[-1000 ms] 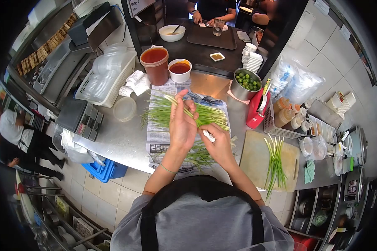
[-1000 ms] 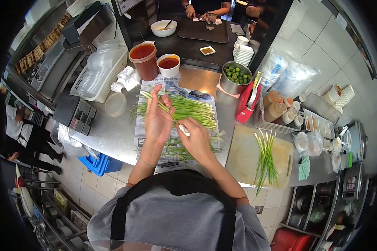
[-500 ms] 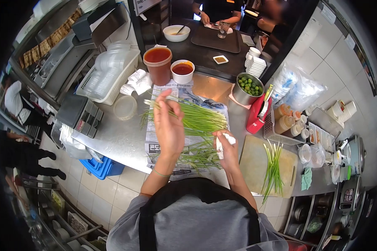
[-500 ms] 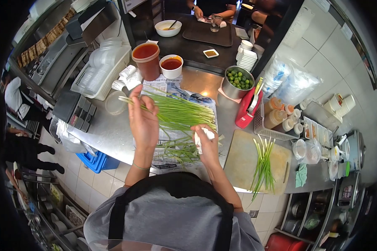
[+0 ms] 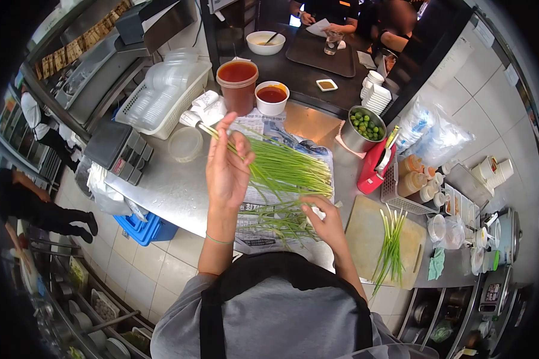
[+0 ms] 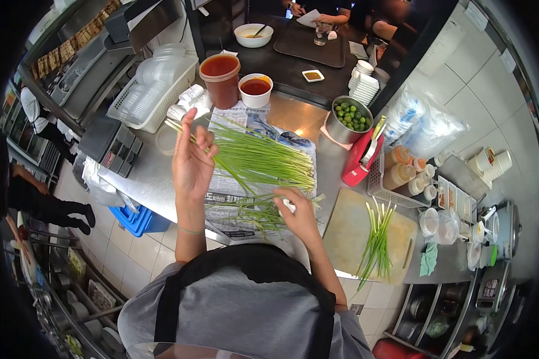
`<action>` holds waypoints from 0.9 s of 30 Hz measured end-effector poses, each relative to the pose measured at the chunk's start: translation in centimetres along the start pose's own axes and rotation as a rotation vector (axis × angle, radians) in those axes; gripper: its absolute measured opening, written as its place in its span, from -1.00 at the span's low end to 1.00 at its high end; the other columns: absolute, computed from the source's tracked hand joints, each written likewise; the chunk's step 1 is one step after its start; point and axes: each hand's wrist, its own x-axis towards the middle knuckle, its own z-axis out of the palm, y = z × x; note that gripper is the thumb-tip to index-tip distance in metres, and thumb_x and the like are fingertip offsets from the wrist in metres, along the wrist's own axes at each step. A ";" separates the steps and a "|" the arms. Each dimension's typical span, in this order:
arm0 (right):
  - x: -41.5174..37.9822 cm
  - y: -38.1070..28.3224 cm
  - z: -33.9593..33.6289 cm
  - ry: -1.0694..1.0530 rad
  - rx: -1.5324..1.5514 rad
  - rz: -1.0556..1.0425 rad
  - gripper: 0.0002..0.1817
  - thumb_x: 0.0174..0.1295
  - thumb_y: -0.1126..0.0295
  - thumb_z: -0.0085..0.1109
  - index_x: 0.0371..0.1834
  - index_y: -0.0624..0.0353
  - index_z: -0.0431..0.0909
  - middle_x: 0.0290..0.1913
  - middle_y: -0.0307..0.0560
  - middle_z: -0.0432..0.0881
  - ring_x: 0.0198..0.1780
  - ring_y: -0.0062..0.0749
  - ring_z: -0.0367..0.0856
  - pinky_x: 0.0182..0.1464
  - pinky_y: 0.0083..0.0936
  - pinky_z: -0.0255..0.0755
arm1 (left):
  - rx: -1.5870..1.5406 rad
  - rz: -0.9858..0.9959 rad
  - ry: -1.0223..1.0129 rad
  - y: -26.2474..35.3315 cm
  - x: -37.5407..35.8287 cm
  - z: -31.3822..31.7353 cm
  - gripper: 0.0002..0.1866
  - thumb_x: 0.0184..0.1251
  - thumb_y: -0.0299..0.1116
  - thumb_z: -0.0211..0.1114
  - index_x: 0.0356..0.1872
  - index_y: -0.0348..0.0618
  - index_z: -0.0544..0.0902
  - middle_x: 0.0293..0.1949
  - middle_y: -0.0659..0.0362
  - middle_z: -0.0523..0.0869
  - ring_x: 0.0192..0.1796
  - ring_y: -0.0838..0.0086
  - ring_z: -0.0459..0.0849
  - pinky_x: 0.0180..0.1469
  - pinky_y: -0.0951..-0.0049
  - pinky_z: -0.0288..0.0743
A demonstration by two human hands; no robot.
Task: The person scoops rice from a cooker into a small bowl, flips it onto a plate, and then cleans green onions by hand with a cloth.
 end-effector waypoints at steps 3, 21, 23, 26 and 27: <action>0.1 -0.4 1.6 -0.145 0.360 0.160 -0.74 0.23 0.32 0.07 -0.13 0.26 0.57 -0.09 -0.12 0.60 0.01 -0.46 0.48 0.08 -0.51 0.27 | -0.039 -0.083 -0.040 -1.0 -0.5 0.8 -0.66 0.48 -0.24 -0.19 0.14 -0.17 0.30 -0.52 0.33 0.30 -0.45 0.73 0.25 -0.43 0.71 0.18; -3.5 4.1 -0.8 -0.078 0.465 0.349 -0.86 0.20 0.45 0.01 -0.33 0.31 0.53 -0.43 -0.13 0.60 -0.41 -0.58 0.51 -0.33 -0.65 0.37 | 0.091 0.107 -0.049 1.1 -0.8 0.8 -0.68 0.49 -0.24 -0.23 0.07 -0.19 0.35 -0.60 0.34 0.21 -0.53 0.71 0.15 -0.48 0.69 0.09; -3.3 4.7 -0.4 0.110 0.671 0.511 -0.87 0.15 0.46 0.02 -0.36 0.30 0.52 -0.46 -0.17 0.58 -0.47 -0.62 0.46 -0.41 -0.68 0.32 | 0.117 0.112 -0.089 0.8 -1.6 1.5 -0.68 0.49 -0.23 -0.23 0.06 -0.19 0.35 -0.61 0.34 0.21 -0.53 0.70 0.13 -0.49 0.68 0.06; -2.6 7.3 0.3 0.180 1.097 0.598 -0.88 0.10 0.46 0.01 -0.41 0.24 0.54 -0.53 -0.18 0.52 -0.60 -0.63 0.36 -0.53 -0.61 0.24 | 0.222 0.189 -0.158 1.1 -2.9 2.9 -0.69 0.49 -0.23 -0.24 0.02 -0.17 0.37 -0.64 0.35 0.18 -0.56 0.68 0.10 -0.51 0.66 0.01; -2.3 7.5 0.3 0.166 1.260 0.597 -0.88 0.09 0.46 0.00 -0.42 0.21 0.55 -0.56 -0.18 0.49 -0.65 -0.63 0.33 -0.57 -0.57 0.21 | 0.269 0.227 -0.194 1.3 -3.2 3.1 -0.70 0.49 -0.23 -0.24 0.01 -0.17 0.37 -0.65 0.35 0.18 -0.57 0.68 0.10 -0.52 0.66 0.01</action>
